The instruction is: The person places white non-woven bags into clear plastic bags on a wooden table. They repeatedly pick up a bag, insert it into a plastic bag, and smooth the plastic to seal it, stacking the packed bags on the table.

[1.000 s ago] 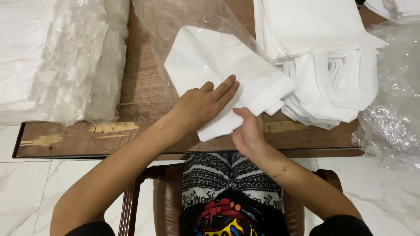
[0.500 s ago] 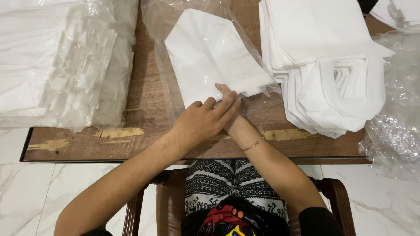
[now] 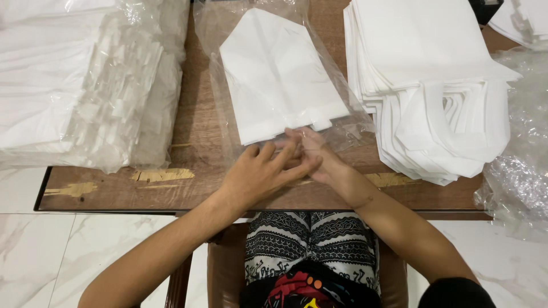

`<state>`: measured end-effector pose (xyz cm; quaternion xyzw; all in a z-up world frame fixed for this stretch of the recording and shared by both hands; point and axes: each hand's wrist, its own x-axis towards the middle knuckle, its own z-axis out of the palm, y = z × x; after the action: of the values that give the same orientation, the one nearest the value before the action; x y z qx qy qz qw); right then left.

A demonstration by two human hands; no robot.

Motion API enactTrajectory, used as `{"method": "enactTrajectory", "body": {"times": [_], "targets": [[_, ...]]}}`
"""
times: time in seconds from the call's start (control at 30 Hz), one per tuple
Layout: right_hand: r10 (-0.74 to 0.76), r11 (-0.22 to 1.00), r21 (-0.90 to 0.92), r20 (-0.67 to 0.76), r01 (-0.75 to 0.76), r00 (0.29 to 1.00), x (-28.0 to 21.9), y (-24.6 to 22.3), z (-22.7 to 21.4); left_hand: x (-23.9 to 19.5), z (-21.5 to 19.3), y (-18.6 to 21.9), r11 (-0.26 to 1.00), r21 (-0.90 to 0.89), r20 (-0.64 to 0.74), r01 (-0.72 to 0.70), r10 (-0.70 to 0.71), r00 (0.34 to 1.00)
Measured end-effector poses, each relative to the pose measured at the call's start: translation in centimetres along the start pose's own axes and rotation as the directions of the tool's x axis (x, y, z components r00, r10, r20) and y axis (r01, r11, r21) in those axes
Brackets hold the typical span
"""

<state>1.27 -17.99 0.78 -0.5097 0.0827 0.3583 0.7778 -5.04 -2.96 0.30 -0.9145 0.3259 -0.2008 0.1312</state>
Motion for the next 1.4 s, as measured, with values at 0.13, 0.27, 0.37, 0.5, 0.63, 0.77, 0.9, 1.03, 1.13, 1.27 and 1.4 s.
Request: {"method": "enactTrajectory", "body": {"times": [0.13, 0.27, 0.37, 0.5, 0.63, 0.77, 0.9, 1.03, 1.13, 1.27, 1.4], "targets": [[-0.292, 0.811, -0.505, 0.087, 0.295, 0.952, -0.1, 2.0, -3.8, -1.3, 3.8, 0.4, 0.999, 0.027, -0.132, 0.032, -0.029, 0.991], [-0.485, -0.274, -0.897, 0.441, 0.348, 0.755, 2.5, 1.3, -7.0, -1.8, 5.7, 0.7, 0.998, 0.066, -0.115, 0.006, 0.002, 0.993], [-0.376, -0.553, -0.802, 0.482, 0.226, 0.792, 4.0, 0.4, -7.2, -1.8, 5.8, 0.7, 0.998, 0.061, -0.132, 0.008, 0.000, 0.991], [-0.228, -0.491, -0.834, 0.402, 0.252, 0.887, 5.8, 0.2, -7.7, -1.9, 5.0, 0.9, 0.999, 0.038, -0.215, 0.005, 0.003, 0.977], [-0.127, -0.504, -0.834, 0.330, 0.226, 0.935, 5.6, -0.8, -7.1, -2.6, 4.9, 0.9, 1.000, -0.002, -0.217, 0.020, -0.020, 0.976], [-0.090, -0.490, -0.848, 0.278, 0.201, 0.956, 6.6, -1.2, -6.7, -3.3, 6.1, 1.0, 0.998, 0.012, -0.186, 0.054, -0.051, 0.981], [-0.081, -0.510, -0.832, 0.298, 0.217, 0.951, 7.1, -1.6, -7.6, -3.6, 5.4, 1.0, 0.996, 0.023, -0.200, 0.091, -0.084, 0.976], [-0.124, -0.389, -0.881, 0.339, 0.269, 0.933, 8.6, -2.1, -9.1, -3.9, 4.4, 0.4, 0.991, 0.049, -0.202, 0.124, -0.111, 0.973], [-0.228, -0.463, -0.874, 0.275, 0.145, 0.934, 4.8, -3.8, -7.2, -4.7, 5.0, 0.2, 0.983, 0.076, -0.232, 0.168, -0.147, 0.962], [-0.205, -0.592, -0.801, 0.258, 0.090, 0.944, 5.5, -2.0, -8.6, -5.4, 5.2, 0.2, 0.970, 0.140, -0.243, 0.200, -0.162, 0.957], [-0.225, -0.527, -0.847, 0.224, 0.075, 0.948, 2.5, -0.9, -7.2, -5.9, 4.8, 0.2, 0.968, 0.175, -0.237, 0.181, -0.137, 0.962]]}}
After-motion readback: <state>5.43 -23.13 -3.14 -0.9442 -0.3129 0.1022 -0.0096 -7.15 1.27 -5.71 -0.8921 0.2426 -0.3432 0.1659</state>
